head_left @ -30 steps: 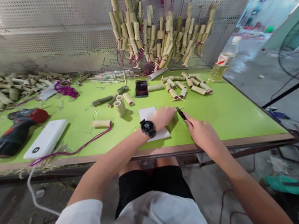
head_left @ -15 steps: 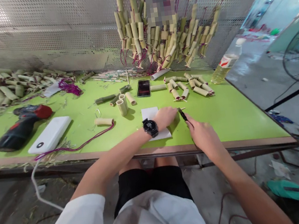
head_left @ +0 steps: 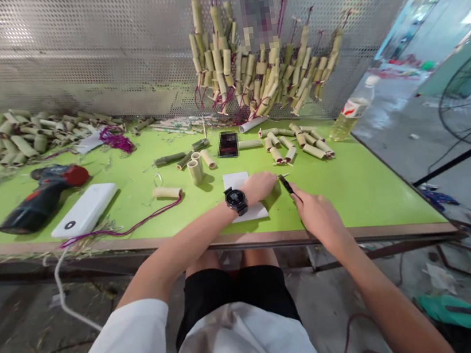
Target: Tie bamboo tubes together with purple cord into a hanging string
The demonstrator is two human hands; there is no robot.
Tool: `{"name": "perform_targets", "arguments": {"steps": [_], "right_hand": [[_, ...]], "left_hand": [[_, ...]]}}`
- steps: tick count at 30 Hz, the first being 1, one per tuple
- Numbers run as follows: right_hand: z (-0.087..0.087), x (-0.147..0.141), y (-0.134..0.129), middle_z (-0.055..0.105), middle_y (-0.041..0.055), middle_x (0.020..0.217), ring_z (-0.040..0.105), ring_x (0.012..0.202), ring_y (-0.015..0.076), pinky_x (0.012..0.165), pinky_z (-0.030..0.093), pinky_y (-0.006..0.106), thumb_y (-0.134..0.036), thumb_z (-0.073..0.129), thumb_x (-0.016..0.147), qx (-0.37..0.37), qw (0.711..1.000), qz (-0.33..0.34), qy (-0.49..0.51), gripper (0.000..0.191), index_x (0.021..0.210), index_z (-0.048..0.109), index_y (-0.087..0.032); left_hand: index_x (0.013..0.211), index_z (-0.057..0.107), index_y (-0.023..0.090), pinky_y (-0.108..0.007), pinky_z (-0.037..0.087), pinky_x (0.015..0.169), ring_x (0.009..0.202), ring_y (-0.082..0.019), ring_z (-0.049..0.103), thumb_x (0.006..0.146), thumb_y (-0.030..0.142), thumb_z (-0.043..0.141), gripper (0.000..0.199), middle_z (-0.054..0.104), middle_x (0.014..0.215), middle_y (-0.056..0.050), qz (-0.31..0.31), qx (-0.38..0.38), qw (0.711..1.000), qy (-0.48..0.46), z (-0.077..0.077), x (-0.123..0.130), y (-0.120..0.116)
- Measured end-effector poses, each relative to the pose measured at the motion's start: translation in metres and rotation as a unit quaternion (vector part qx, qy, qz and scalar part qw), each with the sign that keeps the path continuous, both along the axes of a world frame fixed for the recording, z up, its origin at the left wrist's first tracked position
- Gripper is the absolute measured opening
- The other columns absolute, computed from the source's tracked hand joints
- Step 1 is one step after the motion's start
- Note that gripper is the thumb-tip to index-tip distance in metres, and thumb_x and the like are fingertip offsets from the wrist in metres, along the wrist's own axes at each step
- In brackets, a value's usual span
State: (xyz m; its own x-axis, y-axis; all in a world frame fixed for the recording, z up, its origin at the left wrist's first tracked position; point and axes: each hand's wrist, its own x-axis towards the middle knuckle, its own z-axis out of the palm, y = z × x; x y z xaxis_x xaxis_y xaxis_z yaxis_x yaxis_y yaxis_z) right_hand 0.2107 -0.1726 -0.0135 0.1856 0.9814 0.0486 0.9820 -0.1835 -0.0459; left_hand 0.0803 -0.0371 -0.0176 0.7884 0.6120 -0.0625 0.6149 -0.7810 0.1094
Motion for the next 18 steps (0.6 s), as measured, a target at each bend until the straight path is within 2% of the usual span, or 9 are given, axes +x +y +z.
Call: {"name": "perform_targets", "arguments": {"steps": [5, 12, 18], "right_hand": [[0.000, -0.004, 0.025, 0.081, 0.0166, 0.097, 0.078, 0.083, 0.0274, 0.064, 0.046, 0.030, -0.027, 0.036, 0.113, 0.006, 1.000, -0.004, -0.012, 0.048, 0.155, 0.056, -0.018], [-0.003, 0.004, 0.005, 0.082, 0.0151, 0.098, 0.077, 0.076, 0.0264, 0.065, 0.047, 0.031, -0.028, 0.036, 0.113, 0.013, 1.000, 0.016, 0.004, 0.048, 0.156, 0.054, -0.019], [0.002, -0.007, 0.023, 0.081, 0.0167, 0.096, 0.077, 0.083, 0.0291, 0.067, 0.048, 0.032, -0.027, 0.035, 0.112, -0.001, 1.000, -0.005, -0.012, 0.050, 0.159, 0.052, -0.019]], "left_hand": [[0.116, 0.072, 0.008, -0.033, 0.053, 0.079, 0.095, -0.025, 0.074, 0.098, 0.003, 0.048, 0.031, 0.076, 0.106, -0.019, -0.011, -0.001, 1.000, -0.009, 0.003, -0.001, 0.001], [0.115, 0.075, 0.011, -0.033, 0.052, 0.075, 0.093, -0.027, 0.074, 0.096, 0.006, 0.049, 0.032, 0.077, 0.109, -0.020, -0.009, 0.020, 1.000, -0.020, -0.005, 0.001, 0.004], [0.113, 0.075, 0.007, -0.033, 0.052, 0.077, 0.093, -0.026, 0.073, 0.096, 0.004, 0.046, 0.033, 0.077, 0.109, -0.020, -0.015, 0.007, 1.000, -0.017, -0.004, 0.002, 0.006]]}}
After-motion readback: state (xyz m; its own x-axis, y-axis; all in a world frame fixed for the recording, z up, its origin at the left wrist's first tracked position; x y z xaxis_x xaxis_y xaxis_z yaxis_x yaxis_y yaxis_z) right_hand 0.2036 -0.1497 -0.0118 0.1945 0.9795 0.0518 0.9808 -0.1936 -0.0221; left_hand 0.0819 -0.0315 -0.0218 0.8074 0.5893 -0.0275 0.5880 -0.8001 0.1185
